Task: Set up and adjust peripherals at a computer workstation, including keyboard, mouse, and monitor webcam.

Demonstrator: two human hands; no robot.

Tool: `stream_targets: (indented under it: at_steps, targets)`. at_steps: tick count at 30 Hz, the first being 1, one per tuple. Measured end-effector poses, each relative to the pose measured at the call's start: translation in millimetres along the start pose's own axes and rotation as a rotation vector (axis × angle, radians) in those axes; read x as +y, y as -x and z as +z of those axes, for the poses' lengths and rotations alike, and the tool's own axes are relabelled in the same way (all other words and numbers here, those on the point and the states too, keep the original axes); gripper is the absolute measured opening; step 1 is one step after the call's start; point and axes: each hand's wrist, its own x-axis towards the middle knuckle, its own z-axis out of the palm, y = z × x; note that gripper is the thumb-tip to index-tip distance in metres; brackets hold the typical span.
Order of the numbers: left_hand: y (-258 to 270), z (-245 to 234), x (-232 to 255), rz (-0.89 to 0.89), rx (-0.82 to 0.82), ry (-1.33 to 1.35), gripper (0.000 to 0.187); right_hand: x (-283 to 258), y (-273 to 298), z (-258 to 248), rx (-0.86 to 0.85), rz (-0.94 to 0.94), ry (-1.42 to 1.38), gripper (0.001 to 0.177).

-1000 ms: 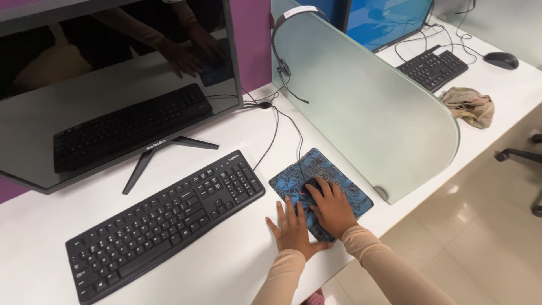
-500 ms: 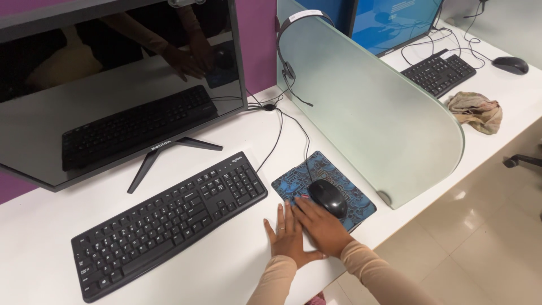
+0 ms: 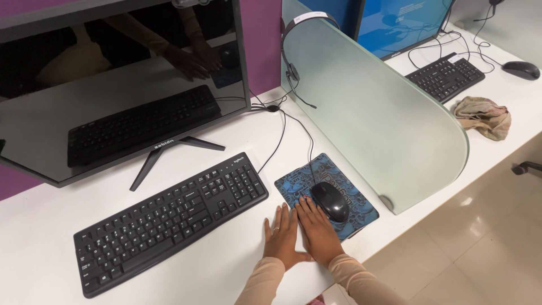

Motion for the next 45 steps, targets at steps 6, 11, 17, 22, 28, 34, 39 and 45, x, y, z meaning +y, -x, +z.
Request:
stream_targets:
  at_steps: [6, 11, 17, 22, 28, 34, 39, 45]
  targets:
    - [-31.1, 44.4, -18.6, 0.038, 0.187, 0.143, 0.102, -6.4, -8.0, -11.8, -0.015, 0.139, -0.166, 0.095]
    - [-74.8, 76.2, -14.0, -0.027, 0.636, 0.633, 0.067, 1.2, -14.2, -59.7, 0.148, -0.04, 0.167, 0.058]
    - [-114.2, 64.9, 0.8, -0.451, 0.711, 1.072, 0.064, 41.2, -22.6, -60.1, 0.143, 0.211, 0.154, 0.072]
    - [-132.1, 88.8, -14.2, -0.386, 0.593, 0.999, 0.048, 40.2, -22.8, -70.6, 0.109, 0.239, -0.02, 0.062]
    - [-107.5, 66.4, 21.3, -0.319, 0.524, 1.05, 0.048, 79.2, -38.3, -75.7, 0.183, 0.454, -0.646, 0.048]
    - [-94.4, 53.4, 47.6, -0.345, 0.238, 1.522, 0.054, 91.9, -44.8, -98.0, 0.28, 0.552, -0.862, 0.037]
    - [-77.8, 54.2, 36.5, -0.45, 0.288, 1.413, 0.053, 75.7, -30.3, -102.0, 0.255, 0.506, -0.588, 0.043]
    - [-64.3, 53.3, 24.3, -0.418, 0.298, 1.447, 0.05, 38.3, -32.8, -110.6, 0.179, 0.525, -0.417, 0.048]
